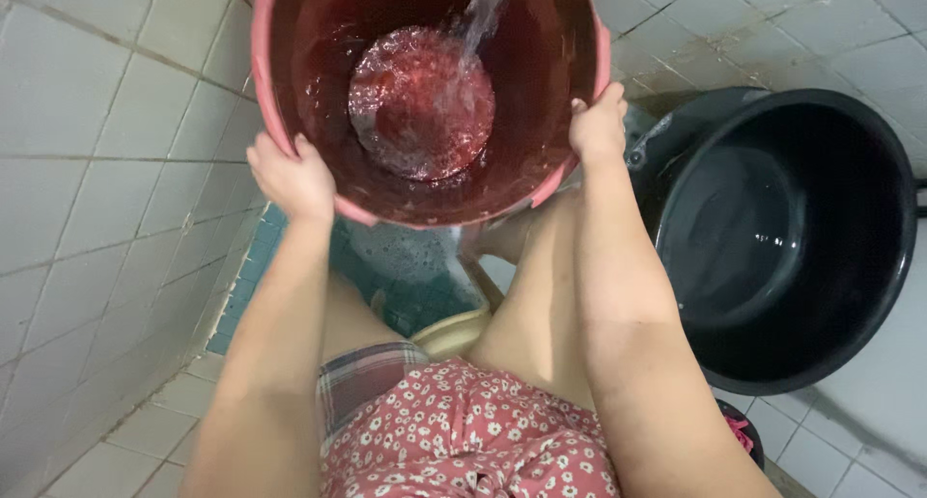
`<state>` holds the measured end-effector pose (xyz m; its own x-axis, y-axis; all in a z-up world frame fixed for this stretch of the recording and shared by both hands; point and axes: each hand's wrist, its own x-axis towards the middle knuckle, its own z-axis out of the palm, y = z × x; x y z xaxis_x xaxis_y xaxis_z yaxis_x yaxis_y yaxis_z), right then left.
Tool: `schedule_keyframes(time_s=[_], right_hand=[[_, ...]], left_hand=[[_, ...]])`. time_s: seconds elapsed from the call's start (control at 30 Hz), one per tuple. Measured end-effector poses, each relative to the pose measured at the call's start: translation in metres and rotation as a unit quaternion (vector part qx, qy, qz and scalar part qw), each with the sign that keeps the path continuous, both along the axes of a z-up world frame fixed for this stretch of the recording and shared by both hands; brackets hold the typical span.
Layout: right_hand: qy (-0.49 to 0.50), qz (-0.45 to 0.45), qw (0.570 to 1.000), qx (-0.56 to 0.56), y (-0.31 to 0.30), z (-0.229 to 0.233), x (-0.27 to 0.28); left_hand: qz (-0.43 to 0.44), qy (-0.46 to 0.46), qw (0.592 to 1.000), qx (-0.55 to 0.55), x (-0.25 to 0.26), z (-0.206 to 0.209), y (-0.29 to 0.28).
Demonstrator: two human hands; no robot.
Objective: The person washes a white cloth by hand in a black basin filled with soapy water. They then rinse the cloth using water from a red bucket, transferring water with a red scoop. Finally, the person refills the red bucket with tap water and pours it into the black basin.
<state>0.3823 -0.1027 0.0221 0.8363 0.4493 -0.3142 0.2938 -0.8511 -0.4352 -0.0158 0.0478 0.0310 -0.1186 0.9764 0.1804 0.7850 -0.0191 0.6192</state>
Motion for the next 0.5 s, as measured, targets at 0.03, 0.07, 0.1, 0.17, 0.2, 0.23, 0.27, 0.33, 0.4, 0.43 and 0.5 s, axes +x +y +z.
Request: schedule_keyframes(time_s=[0.03,0.07,0.1,0.17,0.2,0.23,0.27,0.33,0.4,0.43,0.5], right_hand=[[0.007,-0.006,1.000,-0.002,-0.005,0.000,-0.001],[0.006,-0.006,1.000,-0.007,-0.007,0.001,-0.001],[0.005,-0.005,1.000,-0.011,-0.009,0.001,0.000],[0.006,-0.004,1.000,-0.012,-0.011,0.002,-0.001],[0.008,-0.004,1.000,-0.008,-0.012,0.002,-0.003],[0.010,-0.002,1.000,-0.007,-0.014,0.002,-0.004],[0.001,0.000,1.000,-0.009,-0.012,0.001,-0.003],[-0.013,0.002,1.000,-0.016,-0.010,-0.003,-0.003],[-0.013,0.004,1.000,-0.012,-0.012,-0.004,-0.003],[-0.014,0.006,1.000,-0.010,-0.012,-0.003,-0.003],[-0.021,0.006,1.000,-0.010,-0.008,-0.004,-0.002]], left_hand=[[-0.009,-0.004,1.000,0.014,-0.004,-0.001,-0.013],[-0.007,-0.012,1.000,0.020,-0.006,-0.003,-0.025],[-0.005,-0.020,0.999,0.027,-0.007,-0.005,-0.037],[0.003,-0.038,0.999,0.031,-0.012,-0.006,-0.059],[0.010,-0.048,0.998,0.029,-0.015,-0.006,-0.070],[0.017,-0.058,0.998,0.025,-0.018,-0.006,-0.078],[0.023,-0.060,0.998,0.006,-0.019,-0.007,-0.083],[0.032,-0.064,0.997,-0.035,-0.024,-0.008,-0.091],[0.031,-0.062,0.998,-0.014,-0.022,-0.009,-0.088],[0.032,-0.062,0.998,-0.003,-0.019,-0.009,-0.083],[0.042,-0.064,0.997,-0.006,-0.012,-0.009,-0.069]])
